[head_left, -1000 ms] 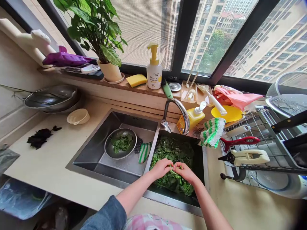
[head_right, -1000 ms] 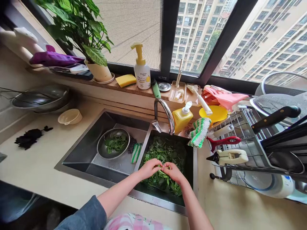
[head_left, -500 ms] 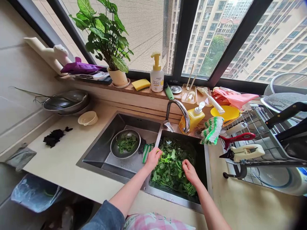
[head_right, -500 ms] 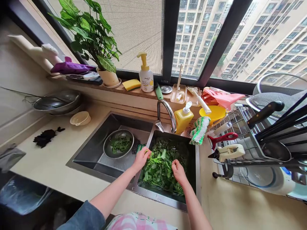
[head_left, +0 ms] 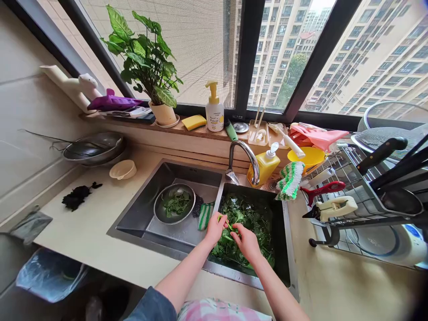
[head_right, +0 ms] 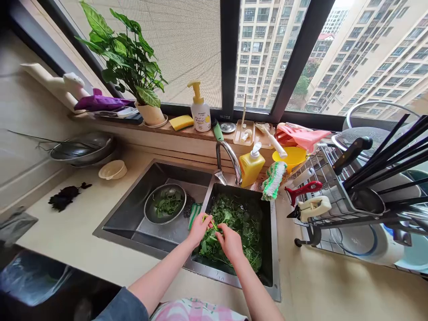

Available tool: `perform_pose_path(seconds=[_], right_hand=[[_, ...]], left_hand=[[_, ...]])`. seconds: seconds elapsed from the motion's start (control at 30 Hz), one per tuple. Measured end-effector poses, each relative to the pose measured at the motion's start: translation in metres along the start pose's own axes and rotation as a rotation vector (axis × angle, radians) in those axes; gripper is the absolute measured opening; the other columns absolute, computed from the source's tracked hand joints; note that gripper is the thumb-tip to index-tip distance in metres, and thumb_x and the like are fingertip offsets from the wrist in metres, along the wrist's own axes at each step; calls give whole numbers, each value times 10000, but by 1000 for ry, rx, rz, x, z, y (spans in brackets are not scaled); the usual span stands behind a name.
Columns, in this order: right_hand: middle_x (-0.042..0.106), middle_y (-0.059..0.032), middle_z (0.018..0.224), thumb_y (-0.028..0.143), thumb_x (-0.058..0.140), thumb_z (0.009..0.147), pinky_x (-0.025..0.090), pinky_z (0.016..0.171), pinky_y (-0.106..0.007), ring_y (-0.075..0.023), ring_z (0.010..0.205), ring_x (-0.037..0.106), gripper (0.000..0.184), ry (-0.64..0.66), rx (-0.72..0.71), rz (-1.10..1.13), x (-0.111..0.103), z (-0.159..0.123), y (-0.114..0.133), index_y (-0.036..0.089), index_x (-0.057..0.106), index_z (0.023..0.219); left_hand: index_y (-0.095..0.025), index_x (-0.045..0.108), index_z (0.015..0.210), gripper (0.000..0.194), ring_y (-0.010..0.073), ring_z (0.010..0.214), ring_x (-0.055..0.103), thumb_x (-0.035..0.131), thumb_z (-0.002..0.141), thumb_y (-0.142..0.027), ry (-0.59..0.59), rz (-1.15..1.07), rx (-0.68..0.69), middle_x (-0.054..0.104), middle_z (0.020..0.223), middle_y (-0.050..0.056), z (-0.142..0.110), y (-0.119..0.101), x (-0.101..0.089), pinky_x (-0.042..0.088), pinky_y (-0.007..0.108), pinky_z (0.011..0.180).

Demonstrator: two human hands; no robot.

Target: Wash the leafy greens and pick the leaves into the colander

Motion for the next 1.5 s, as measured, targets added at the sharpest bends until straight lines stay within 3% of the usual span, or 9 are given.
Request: perform_pose_path(seconds=[0.1,0.23,0.4,0.53,0.77,0.9,1.13,1.33,1.5], right_hand=[[671,-20,909,278,410,830,424,645,-250,-156,713,615,291,-25,-11,-62,3,-1,1,266,552,1084],[662,-13,1000,235,390,836,439,718,-248,-156,832,620,342,73,-127,-46,1,-3,5,286,535,1141],[668,-14,853,255,390,851,410,639,-219,-146,742,607,256,124,-187,-123,-5,-5,15,262,580,1022],[656,-23,780,226,383,838,366,592,-214,-140,670,581,243,128,-146,-212,-5,-6,13,236,600,948],[650,-16,784,285,358,832,371,599,-221,-139,665,543,308,283,-77,130,0,0,9,191,636,925],[625,-3,715,320,352,829,350,586,-222,-134,621,499,321,240,-34,132,5,3,5,192,645,859],[487,32,544,360,344,828,273,508,-210,-109,516,386,319,101,79,145,19,0,-18,191,559,662],[517,13,602,413,395,767,360,546,-221,-122,575,447,298,-96,285,589,41,4,-30,186,491,600],[461,38,544,455,411,750,365,460,-214,-96,463,408,285,-182,580,828,31,-6,-63,203,455,624]], left_hand=[[-163,489,695,256,95,524,525,553,705,-411,0,-41,-19,600,635,3,-3,-1,0,369,209,509],[-168,471,711,267,76,472,473,531,714,-428,45,-76,-63,575,587,-15,-2,-1,-1,318,189,464],[-170,481,769,268,69,467,445,541,713,-425,135,-92,-69,552,583,-29,-3,-2,4,311,186,472],[-168,514,847,255,67,507,448,621,642,-277,241,-47,-54,496,625,-51,-7,-3,8,346,198,519],[-168,533,732,105,100,621,454,544,638,-124,270,229,171,499,658,-34,-9,-11,7,356,212,591],[-169,524,677,48,97,585,438,562,652,-153,249,284,199,493,612,-44,-12,-13,12,334,211,565],[-175,445,672,286,95,582,523,698,591,-281,130,-238,-65,528,615,-49,-20,13,15,392,219,591],[-185,386,706,465,74,549,548,787,481,-254,-31,-591,-321,636,791,16,-27,37,21,417,213,576],[-188,374,713,448,81,631,574,778,522,-195,53,-648,-327,633,752,15,-34,26,12,416,191,610]])
Point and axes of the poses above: each hand's wrist, its own z-axis towards the middle knuckle, its own x-axis out of the palm, y = z × x, the point moved 5 cm from there along z, towards the middle knuckle
